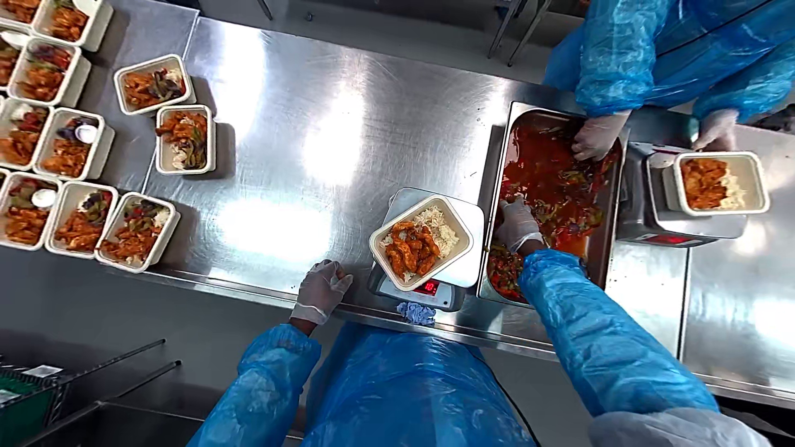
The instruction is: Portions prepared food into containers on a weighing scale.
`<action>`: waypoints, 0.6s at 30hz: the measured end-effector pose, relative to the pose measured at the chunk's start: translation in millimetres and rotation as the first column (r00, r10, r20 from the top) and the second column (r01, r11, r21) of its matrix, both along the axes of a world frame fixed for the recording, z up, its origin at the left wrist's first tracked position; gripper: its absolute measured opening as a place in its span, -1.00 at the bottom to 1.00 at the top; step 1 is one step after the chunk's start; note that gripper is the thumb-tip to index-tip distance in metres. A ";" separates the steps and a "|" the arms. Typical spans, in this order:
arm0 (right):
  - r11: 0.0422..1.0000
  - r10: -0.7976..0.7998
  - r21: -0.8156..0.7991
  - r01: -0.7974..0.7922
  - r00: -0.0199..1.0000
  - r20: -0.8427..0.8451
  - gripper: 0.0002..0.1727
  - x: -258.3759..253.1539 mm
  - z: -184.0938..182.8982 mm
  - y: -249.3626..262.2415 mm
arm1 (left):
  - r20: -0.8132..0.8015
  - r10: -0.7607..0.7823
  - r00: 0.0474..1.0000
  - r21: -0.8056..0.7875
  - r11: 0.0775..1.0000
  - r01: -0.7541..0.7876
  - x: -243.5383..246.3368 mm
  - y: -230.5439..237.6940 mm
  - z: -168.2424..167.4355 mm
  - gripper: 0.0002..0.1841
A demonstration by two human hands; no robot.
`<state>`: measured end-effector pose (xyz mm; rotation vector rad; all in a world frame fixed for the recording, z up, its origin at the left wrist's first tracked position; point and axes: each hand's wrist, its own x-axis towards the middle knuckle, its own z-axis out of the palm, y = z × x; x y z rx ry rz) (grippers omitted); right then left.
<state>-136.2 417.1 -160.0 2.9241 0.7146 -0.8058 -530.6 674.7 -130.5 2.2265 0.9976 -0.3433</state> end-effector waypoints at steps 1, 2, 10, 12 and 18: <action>0.999 0.023 0.024 -0.023 0.999 0.029 -0.23 -4.7 -0.4 -4.7 | 0.000 0.004 1.000 -0.002 1.000 -0.004 -0.4 -0.1 0.3 -0.76; 0.997 0.049 0.053 -0.051 0.998 0.050 -0.35 -8.7 -1.1 -10.9 | 0.002 0.007 1.000 -0.003 1.000 -0.007 -0.8 0.0 -0.1 -0.75; 0.961 -0.073 0.263 0.081 0.997 -0.038 -0.58 -16.4 28.7 -55.9 | 0.030 0.049 0.998 -0.013 0.999 -0.048 -6.7 1.8 -5.8 -0.75; 0.972 -0.162 0.161 0.173 0.984 -0.080 -0.35 -22.9 30.1 -61.4 | 0.014 0.046 0.999 -0.022 0.999 -0.046 -5.7 2.4 -9.2 -0.75; 0.988 -0.156 -0.009 0.156 0.988 -0.016 -0.04 -42.9 4.1 -54.7 | 0.005 0.033 0.999 -0.040 0.999 -0.033 -0.2 0.4 -12.8 -0.74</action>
